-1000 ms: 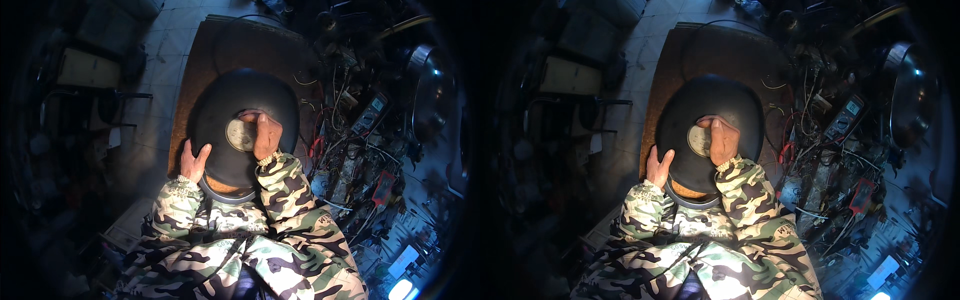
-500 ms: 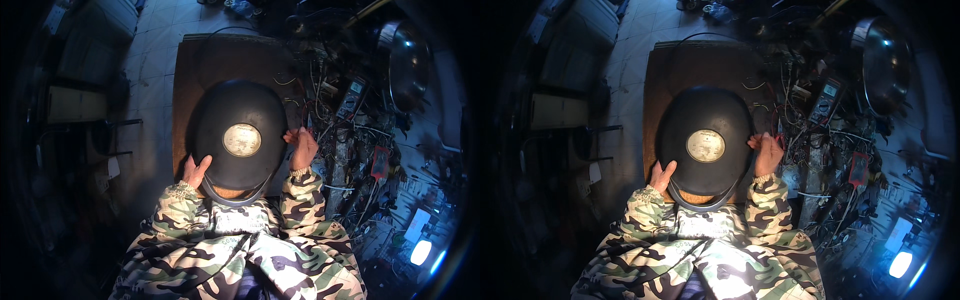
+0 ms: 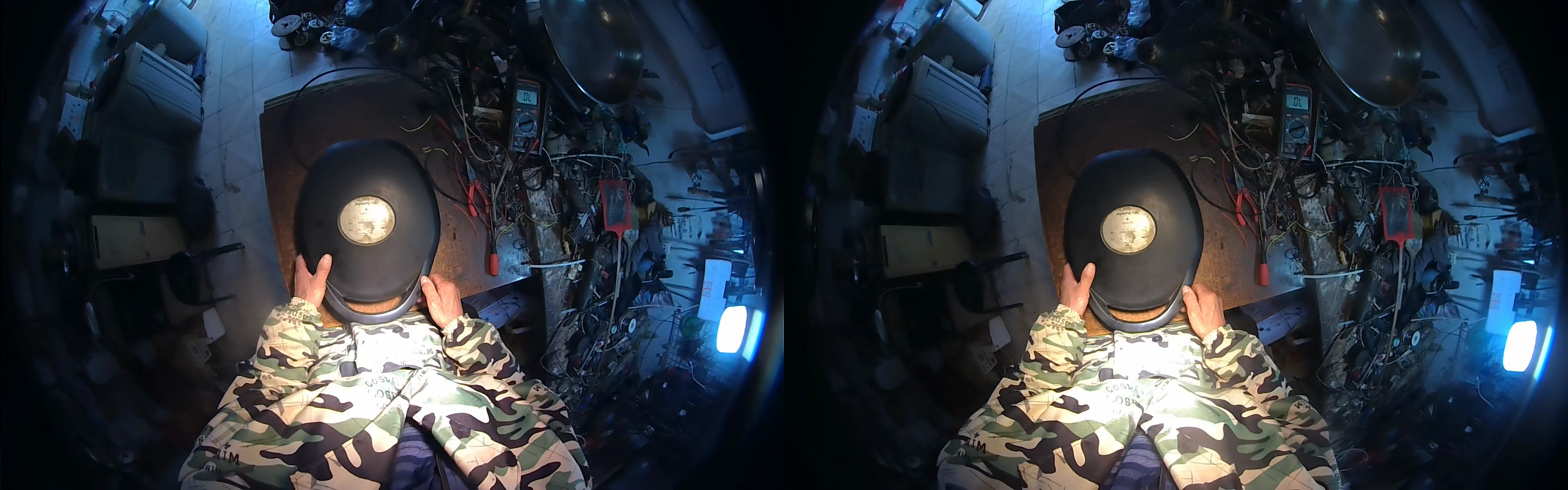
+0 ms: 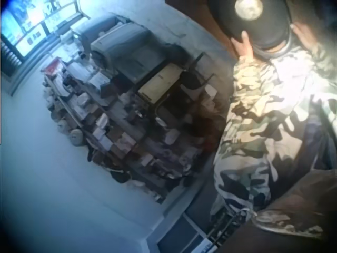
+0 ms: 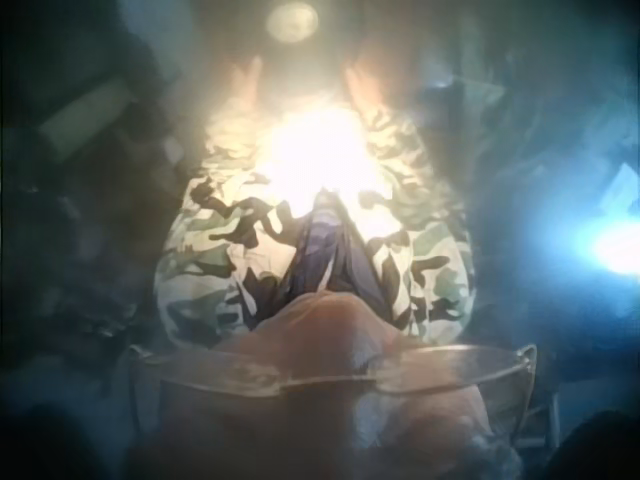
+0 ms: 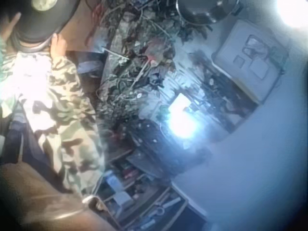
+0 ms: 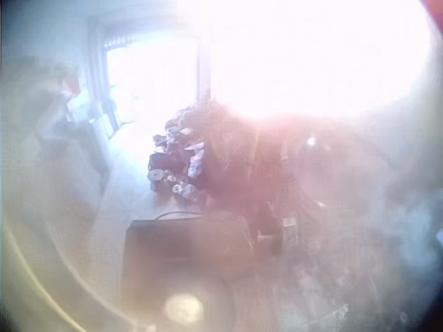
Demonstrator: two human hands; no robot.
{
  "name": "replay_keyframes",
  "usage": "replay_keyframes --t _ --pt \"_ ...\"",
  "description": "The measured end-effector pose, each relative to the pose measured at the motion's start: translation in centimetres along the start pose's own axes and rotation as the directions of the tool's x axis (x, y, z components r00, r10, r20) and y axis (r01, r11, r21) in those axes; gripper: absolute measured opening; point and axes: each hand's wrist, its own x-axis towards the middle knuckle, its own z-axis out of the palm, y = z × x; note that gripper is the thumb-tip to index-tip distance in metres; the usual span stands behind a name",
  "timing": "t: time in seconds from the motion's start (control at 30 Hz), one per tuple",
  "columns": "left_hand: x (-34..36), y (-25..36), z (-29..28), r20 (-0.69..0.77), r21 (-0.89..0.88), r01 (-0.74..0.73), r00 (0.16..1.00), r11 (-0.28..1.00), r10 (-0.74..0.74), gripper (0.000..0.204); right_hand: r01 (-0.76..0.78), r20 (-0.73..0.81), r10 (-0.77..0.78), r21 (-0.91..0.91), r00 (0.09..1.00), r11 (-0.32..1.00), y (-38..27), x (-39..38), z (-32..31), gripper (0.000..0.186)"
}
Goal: The person uses a screwdriver to pry and separate the lid of a black electric sandwich press. They repeatedly open and close the press, working along the seam to detach the top cover from the base.
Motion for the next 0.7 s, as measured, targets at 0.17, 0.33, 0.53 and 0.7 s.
replay_keyframes --t 0.17,0.33,0.53,0.7 --pt "-5.6 6.4 -0.9 0.046 0.545 -0.508 0.813 0.668 0.581 0.081 0.069 -0.093 -0.079 -0.111 0.993 0.991 0.3 -0.4 -2.2 0.028" --pt "-9.3 8.4 -0.5 0.553 0.398 -0.77 0.635 0.499 0.539 0.071 0.085 -0.015 -0.089 -0.169 0.996 0.982 1.7 -0.2 -3.3 0.028" --pt "-9.6 5.5 1.6 0.524 0.528 -0.759 0.644 0.38 0.557 0.038 0.094 0.069 -0.081 -0.225 0.994 0.97 1.9 -0.4 -4.9 0.028" --pt "-10.3 8.3 1.3 0.48 0.473 -0.781 0.617 0.409 0.623 0.031 0.103 0.086 -0.084 -0.256 0.993 0.961 2.1 -0.5 -6.8 0.029"
